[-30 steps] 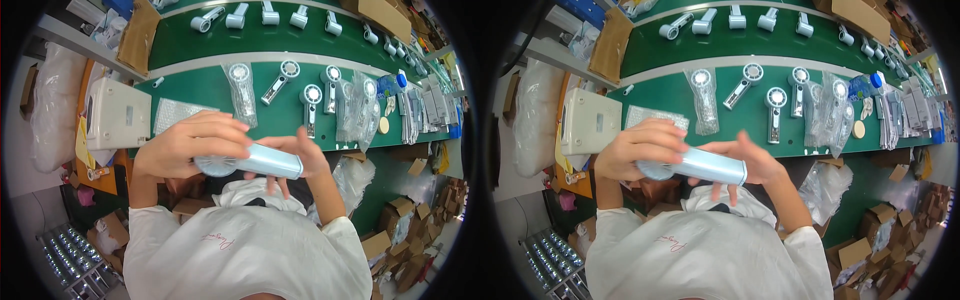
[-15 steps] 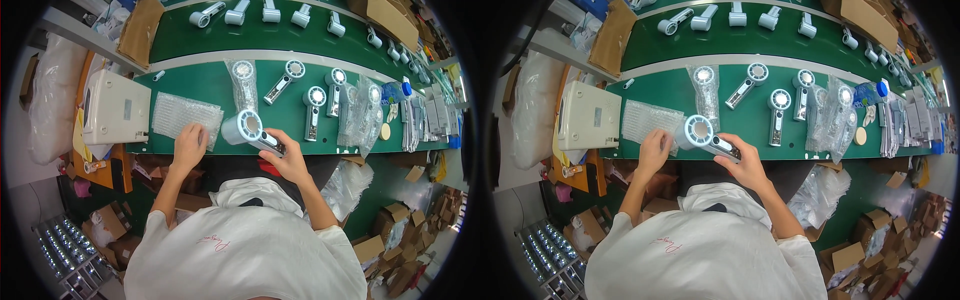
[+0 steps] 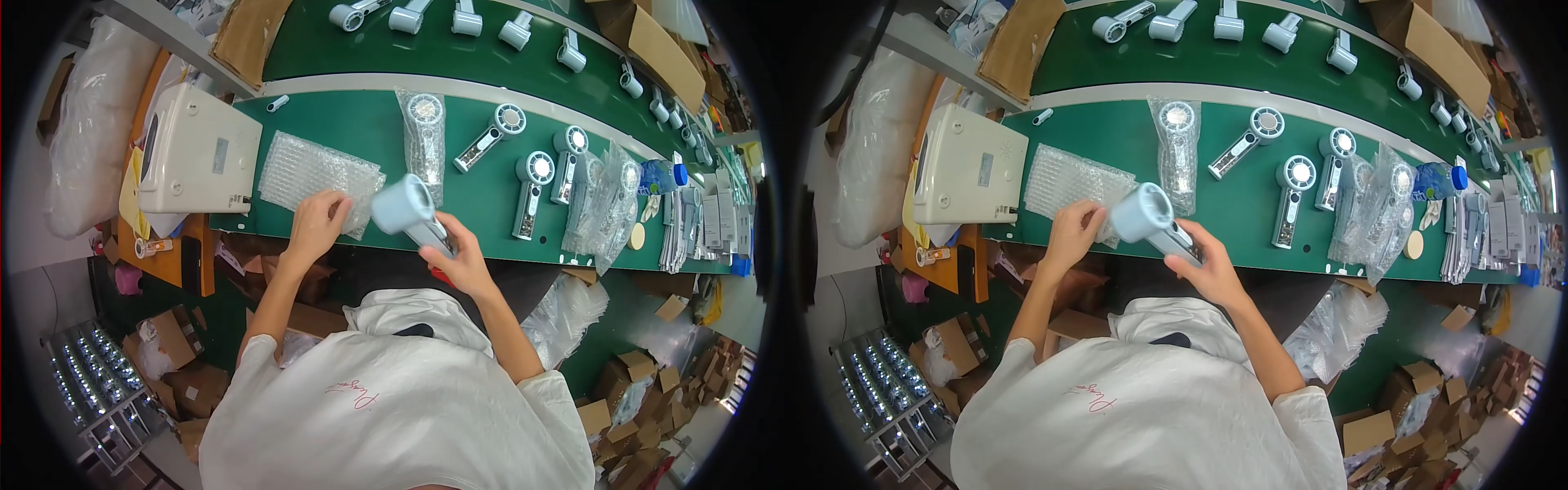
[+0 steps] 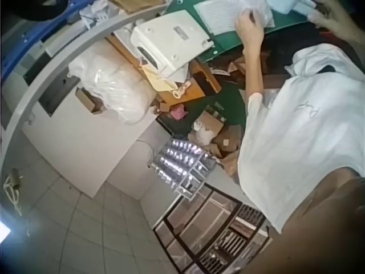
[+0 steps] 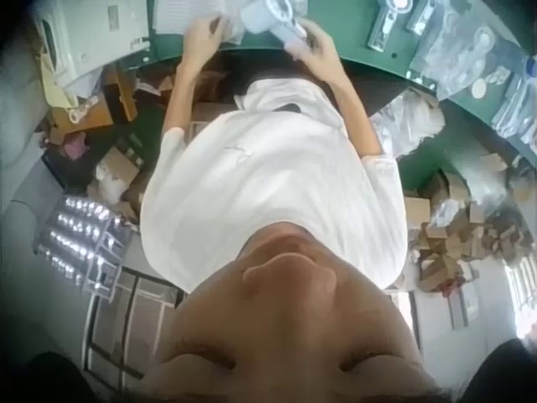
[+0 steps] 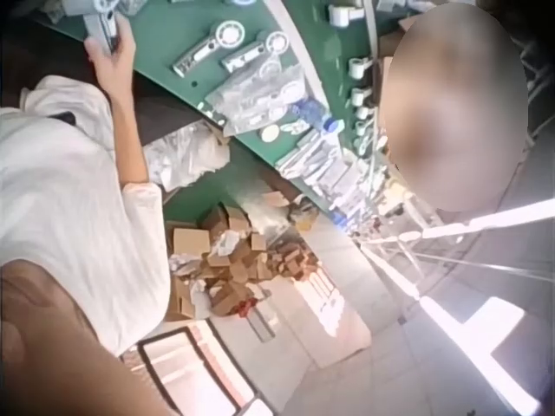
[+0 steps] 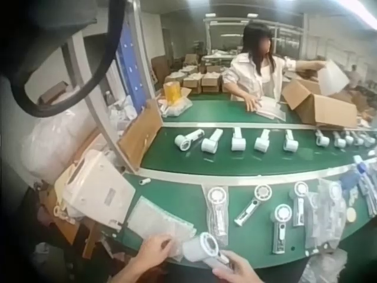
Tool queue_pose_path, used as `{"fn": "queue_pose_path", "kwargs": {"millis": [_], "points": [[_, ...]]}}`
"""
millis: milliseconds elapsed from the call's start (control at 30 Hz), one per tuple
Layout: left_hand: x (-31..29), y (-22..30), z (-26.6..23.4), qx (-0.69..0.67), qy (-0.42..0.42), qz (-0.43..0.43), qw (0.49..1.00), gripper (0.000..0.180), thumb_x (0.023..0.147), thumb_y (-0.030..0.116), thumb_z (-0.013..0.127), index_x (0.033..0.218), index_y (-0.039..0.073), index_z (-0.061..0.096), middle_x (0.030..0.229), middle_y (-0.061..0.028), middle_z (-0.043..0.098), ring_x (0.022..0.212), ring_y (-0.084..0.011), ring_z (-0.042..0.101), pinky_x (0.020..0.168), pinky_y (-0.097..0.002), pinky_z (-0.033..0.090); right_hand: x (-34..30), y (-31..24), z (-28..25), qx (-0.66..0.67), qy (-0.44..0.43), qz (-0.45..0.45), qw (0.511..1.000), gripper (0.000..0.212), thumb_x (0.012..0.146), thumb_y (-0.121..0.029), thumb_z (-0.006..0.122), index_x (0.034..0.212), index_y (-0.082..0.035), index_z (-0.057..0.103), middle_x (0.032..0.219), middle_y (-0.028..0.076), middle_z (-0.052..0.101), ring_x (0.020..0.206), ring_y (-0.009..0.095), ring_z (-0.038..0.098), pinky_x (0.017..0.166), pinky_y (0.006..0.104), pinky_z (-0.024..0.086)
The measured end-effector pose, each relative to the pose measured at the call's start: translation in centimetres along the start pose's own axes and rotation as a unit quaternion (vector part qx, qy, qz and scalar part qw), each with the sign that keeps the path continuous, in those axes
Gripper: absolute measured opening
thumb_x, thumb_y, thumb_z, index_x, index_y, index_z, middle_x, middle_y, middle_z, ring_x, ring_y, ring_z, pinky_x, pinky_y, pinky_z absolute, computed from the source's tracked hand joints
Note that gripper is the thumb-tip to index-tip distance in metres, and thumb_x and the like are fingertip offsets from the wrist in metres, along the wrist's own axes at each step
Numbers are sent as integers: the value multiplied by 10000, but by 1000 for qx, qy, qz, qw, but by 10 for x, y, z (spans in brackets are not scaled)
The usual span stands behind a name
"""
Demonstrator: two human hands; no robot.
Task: Packaging shower heads into bubble wrap bags on an assembly line.
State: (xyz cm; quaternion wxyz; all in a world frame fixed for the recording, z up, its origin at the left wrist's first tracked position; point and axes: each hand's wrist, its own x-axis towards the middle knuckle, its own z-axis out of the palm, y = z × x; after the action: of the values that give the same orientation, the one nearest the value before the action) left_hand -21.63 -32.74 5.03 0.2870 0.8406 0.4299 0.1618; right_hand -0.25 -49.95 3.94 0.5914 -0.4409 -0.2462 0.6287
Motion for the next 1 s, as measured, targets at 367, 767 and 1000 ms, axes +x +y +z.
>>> {"fn": "queue_pose_path", "kwargs": {"millis": [367, 767, 1000], "points": [[5, -44, 5, -288, -10, -127, 949, 142, 914, 92, 560, 823, -14, 586, 700, -75, 549, 566, -225, 433, 568, -342, 387, 44, 19, 36, -624, 88, -262, 731, 560, 840, -103, 707, 1369, -91, 524, 1011, 63, 622, 676, 215, 584, 546, 302, 469], [22, 52, -30, -61, 51, 200, 977, 127, 920, 31, 530, 794, 13, 522, 726, -67, 454, 614, -210, 392, 582, -319, 349, 57, -66, 60, -544, 60, -35, 836, 565, 954, -284, 619, 1445, -93, 414, 970, 96, 633, 562, 193, 594, 426, 310, 418], [86, 77, -80, -95, 114, 237, 960, 109, 921, 31, 545, 813, 24, 525, 725, -37, 445, 633, -154, 385, 587, -295, 334, 61, -95, 71, 146, -30, 64, 987, 643, 1011, -495, 494, 1478, -82, 337, 1056, 170, 652, 646, 244, 676, 486, 305, 480]]}}
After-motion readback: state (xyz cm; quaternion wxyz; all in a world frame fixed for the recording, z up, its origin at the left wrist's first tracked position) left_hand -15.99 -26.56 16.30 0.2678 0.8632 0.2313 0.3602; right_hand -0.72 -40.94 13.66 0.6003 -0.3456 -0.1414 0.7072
